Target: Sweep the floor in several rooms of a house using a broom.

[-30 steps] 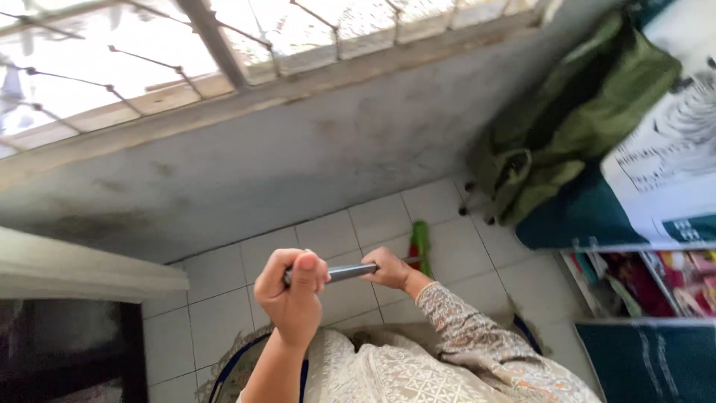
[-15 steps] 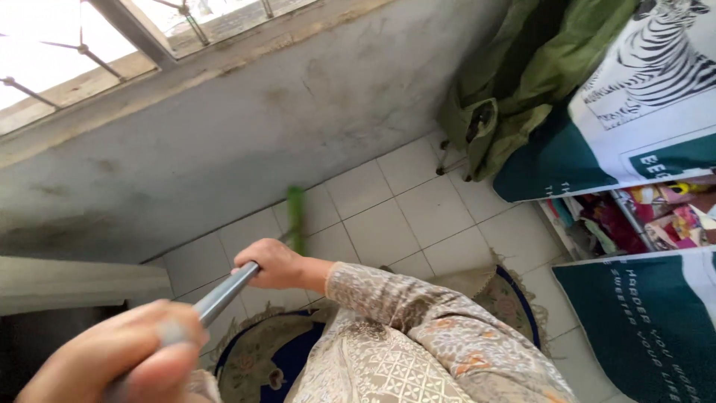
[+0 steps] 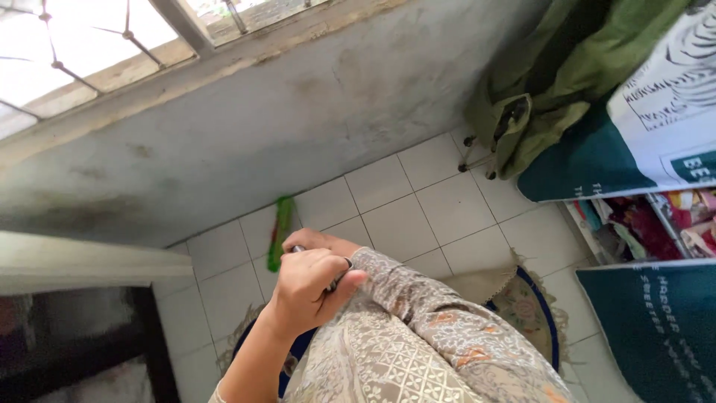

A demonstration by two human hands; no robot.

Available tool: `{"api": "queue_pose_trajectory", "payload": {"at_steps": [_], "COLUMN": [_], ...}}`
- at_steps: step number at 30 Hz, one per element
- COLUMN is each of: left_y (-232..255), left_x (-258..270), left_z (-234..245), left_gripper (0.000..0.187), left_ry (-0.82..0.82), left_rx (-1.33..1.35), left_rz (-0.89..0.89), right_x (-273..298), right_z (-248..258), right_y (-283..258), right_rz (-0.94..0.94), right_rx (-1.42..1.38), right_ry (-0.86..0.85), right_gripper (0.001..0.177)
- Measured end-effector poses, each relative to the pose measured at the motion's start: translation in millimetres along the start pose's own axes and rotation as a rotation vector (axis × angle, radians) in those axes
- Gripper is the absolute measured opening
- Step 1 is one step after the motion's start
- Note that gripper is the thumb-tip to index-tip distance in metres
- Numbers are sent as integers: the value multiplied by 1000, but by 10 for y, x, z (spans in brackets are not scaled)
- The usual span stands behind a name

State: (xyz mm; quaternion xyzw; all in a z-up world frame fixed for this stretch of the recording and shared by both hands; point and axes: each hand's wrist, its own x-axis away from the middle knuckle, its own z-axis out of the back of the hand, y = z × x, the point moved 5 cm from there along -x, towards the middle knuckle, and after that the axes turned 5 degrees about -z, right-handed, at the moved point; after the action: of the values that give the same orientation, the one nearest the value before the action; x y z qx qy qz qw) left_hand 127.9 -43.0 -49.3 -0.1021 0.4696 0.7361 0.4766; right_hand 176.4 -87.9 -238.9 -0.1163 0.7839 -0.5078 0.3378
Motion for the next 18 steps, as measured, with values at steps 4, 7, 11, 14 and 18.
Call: {"api": "queue_pose_trajectory", "payload": {"at_steps": [4, 7, 11, 14, 18], "left_y": [112, 201, 362, 425, 572], "left_x": [-226, -367, -513, -550, -588], "left_z": [-67, -193, -375, -539, -694], "left_gripper": [25, 25, 25, 27, 29], "left_ry": [1, -44, -116, -178, -243], "left_rx": [43, 97, 189, 269, 389], "left_rz": [-103, -174, -265, -291, -362], "right_x": [162, 465, 650, 945, 1337], "right_z": [324, 657, 1018, 1127, 1163], "right_y": [263, 672, 842, 457, 277], "right_rz": [1, -18, -108, -218, -242], "right_rx": [371, 646, 863, 909, 971], "right_ry": [40, 80, 225, 399, 566], "right_gripper": [21, 18, 20, 23, 25]}}
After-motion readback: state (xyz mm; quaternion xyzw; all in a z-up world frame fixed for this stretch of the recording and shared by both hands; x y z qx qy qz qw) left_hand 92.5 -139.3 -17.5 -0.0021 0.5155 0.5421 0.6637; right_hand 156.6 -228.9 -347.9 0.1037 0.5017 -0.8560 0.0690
